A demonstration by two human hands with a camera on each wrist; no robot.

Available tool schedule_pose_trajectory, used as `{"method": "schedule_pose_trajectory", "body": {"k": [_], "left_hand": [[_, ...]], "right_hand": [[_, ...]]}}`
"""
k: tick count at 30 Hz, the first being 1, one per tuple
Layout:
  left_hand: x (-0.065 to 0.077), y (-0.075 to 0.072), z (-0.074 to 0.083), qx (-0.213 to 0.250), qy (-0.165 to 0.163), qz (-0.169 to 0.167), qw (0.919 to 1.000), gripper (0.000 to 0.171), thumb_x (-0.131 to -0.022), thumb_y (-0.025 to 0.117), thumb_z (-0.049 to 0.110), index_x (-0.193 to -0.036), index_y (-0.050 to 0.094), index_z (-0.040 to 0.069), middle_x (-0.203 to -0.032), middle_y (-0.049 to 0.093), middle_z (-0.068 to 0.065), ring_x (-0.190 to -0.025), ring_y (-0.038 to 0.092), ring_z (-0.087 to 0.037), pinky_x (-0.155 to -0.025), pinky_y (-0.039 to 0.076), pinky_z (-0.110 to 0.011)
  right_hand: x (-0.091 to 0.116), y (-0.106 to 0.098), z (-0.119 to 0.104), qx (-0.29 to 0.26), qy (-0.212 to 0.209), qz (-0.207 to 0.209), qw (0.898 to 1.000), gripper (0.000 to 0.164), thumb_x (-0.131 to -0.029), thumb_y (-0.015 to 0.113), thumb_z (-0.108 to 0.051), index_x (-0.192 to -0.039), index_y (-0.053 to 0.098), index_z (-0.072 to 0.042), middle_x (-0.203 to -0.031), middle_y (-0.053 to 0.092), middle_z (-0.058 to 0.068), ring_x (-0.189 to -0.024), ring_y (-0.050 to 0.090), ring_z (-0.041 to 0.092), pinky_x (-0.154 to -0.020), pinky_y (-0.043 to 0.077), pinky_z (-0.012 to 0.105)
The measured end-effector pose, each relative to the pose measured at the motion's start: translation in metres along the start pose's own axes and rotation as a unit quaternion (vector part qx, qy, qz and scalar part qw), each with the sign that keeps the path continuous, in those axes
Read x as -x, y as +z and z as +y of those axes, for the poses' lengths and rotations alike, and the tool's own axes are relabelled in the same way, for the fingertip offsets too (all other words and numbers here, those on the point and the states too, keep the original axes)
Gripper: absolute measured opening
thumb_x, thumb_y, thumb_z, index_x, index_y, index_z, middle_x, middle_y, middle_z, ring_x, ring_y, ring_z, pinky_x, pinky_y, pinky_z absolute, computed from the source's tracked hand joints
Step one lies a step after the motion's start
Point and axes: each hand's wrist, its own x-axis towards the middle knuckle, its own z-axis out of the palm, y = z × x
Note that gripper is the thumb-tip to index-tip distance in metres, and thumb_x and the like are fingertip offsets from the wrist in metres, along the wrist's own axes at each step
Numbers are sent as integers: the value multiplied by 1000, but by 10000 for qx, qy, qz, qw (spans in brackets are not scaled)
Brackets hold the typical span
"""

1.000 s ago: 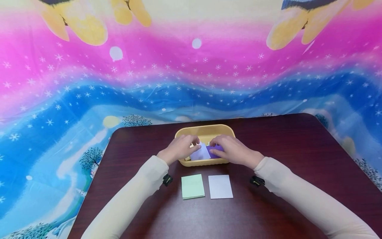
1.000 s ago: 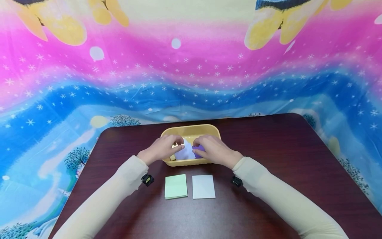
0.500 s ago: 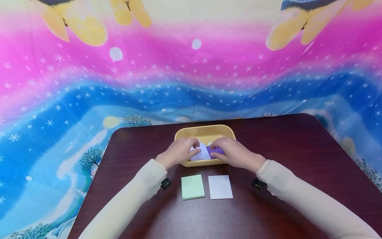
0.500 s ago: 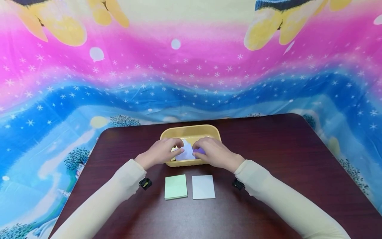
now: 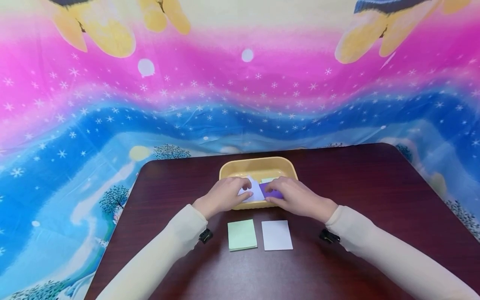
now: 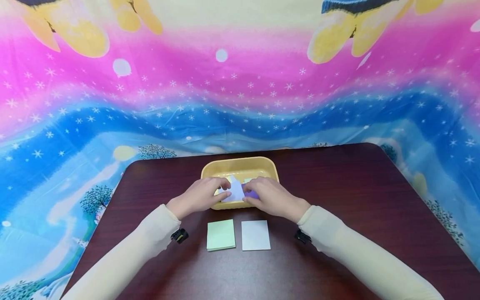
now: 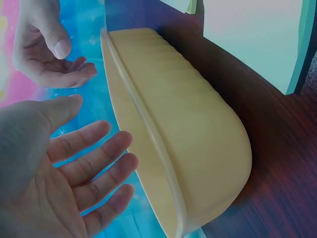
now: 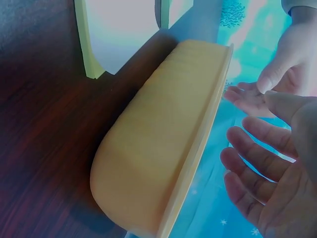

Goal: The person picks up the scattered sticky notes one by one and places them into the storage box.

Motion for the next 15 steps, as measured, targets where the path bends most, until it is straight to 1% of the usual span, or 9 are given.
{"method": "schedule_pose_trajectory", "body": {"k": [5, 10, 15], "left_hand": [[5, 1, 1, -19, 77, 3, 10000, 31, -100, 63, 33, -120, 70, 11, -113, 74, -4, -107, 69, -22, -96, 54, -40], [9, 0, 2, -49, 131, 64, 9999, 31, -100, 64, 32, -120, 70, 10, -113, 74, -4, -108, 69, -22, -96, 54, -41], [14, -1, 4, -84, 176, 114, 9997, 31, -100, 64, 32, -120, 70, 9, -113, 75, -4, -107, 69, -22, -95, 55, -41]], "right_hand": [[3, 2, -2, -8, -164, -4, 9999, 21, -91, 76, -27, -106, 74, -11, -99, 76, 0, -92, 68, 18, -83, 56, 37], [6, 3, -4, 24, -313, 20, 9995, 19, -93, 74, -26, -106, 74, -11, -98, 75, -1, -93, 70, 18, -83, 56, 36], [10, 2, -6, 207, -366, 18, 9991, 17, -95, 72, -27, -105, 74, -14, -96, 73, -6, -90, 67, 13, -81, 55, 34]]}}
